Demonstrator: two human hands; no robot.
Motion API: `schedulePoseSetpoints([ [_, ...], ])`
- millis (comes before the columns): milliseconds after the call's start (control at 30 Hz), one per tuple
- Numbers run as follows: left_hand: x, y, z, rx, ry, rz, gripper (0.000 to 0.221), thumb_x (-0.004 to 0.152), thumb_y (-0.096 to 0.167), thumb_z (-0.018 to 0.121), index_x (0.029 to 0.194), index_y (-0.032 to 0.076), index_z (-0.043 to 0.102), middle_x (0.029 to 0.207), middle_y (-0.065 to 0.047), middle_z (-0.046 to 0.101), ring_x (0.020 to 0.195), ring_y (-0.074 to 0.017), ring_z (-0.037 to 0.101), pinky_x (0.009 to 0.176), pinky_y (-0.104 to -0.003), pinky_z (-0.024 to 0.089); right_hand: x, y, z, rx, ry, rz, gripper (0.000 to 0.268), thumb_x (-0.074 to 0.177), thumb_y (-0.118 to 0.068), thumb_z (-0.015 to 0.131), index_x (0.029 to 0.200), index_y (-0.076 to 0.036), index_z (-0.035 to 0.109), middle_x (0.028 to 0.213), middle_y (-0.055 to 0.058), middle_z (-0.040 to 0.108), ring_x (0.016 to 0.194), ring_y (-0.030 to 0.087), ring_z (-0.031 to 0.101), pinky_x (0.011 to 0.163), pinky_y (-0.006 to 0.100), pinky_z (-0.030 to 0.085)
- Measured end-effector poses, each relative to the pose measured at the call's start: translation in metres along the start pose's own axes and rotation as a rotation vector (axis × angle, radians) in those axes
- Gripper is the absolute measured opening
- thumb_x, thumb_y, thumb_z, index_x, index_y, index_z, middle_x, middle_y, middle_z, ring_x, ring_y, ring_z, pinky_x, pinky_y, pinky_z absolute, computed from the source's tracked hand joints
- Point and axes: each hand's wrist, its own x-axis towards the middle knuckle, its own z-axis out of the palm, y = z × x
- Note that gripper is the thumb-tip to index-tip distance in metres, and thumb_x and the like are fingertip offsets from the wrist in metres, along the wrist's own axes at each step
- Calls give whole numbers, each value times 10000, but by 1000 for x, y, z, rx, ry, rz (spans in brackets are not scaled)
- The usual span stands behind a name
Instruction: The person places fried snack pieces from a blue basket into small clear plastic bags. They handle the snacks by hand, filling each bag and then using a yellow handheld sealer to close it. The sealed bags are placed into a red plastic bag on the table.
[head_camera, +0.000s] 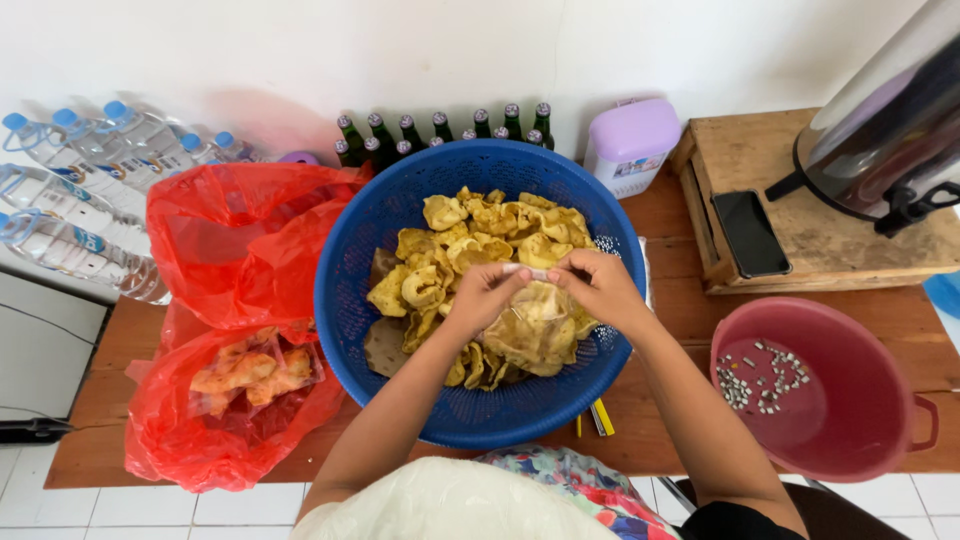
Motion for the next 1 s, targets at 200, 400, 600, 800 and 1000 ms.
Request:
schedulePoseSetpoints([
  [200,0,-8,10,-158,41,-9,264,1004,214,703,1006,-30,803,768,4,689,652,-40,550,575,-227,425,-43,5,-23,-116,200,-79,179,912,-164,764,908,6,708,781,57,686,687,106,601,605,278,478],
  [400,5,-14,4,-313,482,-132,249,963,250,689,1005,30,796,738,-3,695,570,-69,570,494,-247,450,-147,79,-8,-243,697,159,118,973,-120,727,936,-15,688,853,110,690,724,211,633,674,340,501],
  [600,10,-25,11,-456,622,-163,269,984,256,699,922,5,771,702,7,633,532,-83,526,454,-270,421,-180,151,84,-797,28,517,658,762,-465,820,1219,-61,572,1187,211,611,1104,405,600,851,509,546],
  [800,4,-17,8,-409,650,-215,271,978,277,685,963,21,774,702,-4,636,531,-102,522,467,-302,449,-176,177,110,-595,49,354,604,764,-367,780,1291,-133,603,1267,257,602,1057,461,601,821,537,533],
  [1000,-3,-5,2,-433,608,-250,280,996,278,697,1010,10,777,723,-3,597,587,-103,541,510,-311,485,-177,213,79,-124,313,604,435,1031,-419,543,1155,-7,614,989,245,693,879,379,678,777,475,547],
])
